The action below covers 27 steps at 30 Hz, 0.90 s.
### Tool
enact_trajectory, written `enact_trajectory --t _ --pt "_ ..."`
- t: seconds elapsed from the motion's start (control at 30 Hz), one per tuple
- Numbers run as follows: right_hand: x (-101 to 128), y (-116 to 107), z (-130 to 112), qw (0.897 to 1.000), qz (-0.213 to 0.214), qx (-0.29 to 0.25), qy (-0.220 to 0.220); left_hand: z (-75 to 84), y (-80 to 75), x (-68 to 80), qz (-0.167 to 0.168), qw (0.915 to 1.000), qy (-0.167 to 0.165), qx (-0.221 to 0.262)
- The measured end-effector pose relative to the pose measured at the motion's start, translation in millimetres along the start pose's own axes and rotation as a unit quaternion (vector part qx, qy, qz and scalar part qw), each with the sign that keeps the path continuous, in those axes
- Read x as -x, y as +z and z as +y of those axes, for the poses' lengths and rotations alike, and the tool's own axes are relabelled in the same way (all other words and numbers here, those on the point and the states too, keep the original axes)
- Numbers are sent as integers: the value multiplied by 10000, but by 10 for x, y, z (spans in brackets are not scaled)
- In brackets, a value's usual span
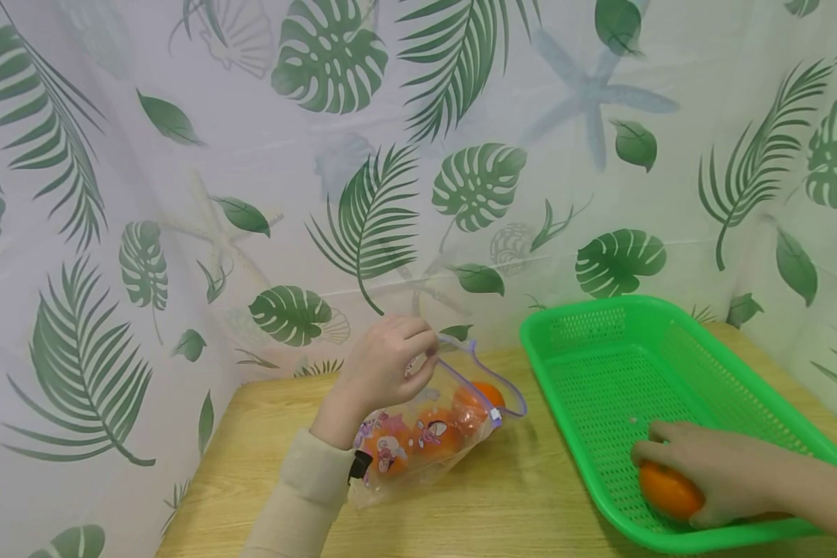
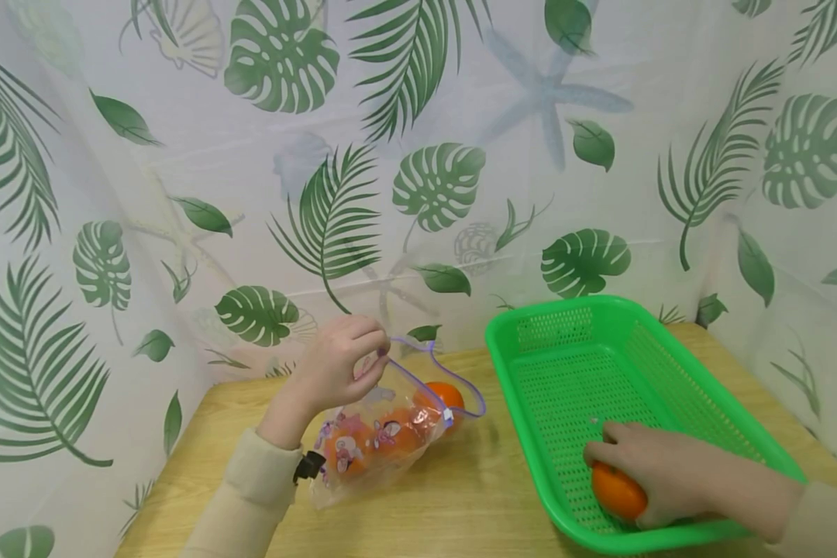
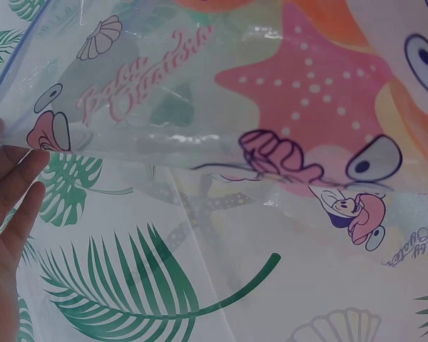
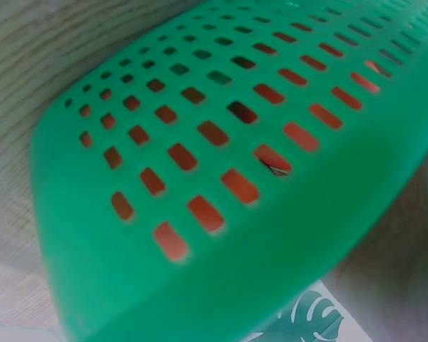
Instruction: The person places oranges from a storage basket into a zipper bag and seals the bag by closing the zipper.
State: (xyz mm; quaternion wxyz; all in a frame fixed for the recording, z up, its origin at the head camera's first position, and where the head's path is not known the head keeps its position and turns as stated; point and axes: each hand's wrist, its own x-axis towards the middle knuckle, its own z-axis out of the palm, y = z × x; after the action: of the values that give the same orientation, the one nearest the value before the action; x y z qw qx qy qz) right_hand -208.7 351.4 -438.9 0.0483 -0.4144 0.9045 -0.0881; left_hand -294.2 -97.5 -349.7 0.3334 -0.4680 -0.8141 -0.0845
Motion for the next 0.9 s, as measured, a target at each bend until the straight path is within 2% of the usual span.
enact_trajectory --t 0.53,0.9 --pt "-61 -79 -69 9979 493 425 29 23 -25 6 -6 10000 -66 46" --pt "-137 -135 -103 9966 674 459 78 30 -15 6 -17 10000 -50 -22"
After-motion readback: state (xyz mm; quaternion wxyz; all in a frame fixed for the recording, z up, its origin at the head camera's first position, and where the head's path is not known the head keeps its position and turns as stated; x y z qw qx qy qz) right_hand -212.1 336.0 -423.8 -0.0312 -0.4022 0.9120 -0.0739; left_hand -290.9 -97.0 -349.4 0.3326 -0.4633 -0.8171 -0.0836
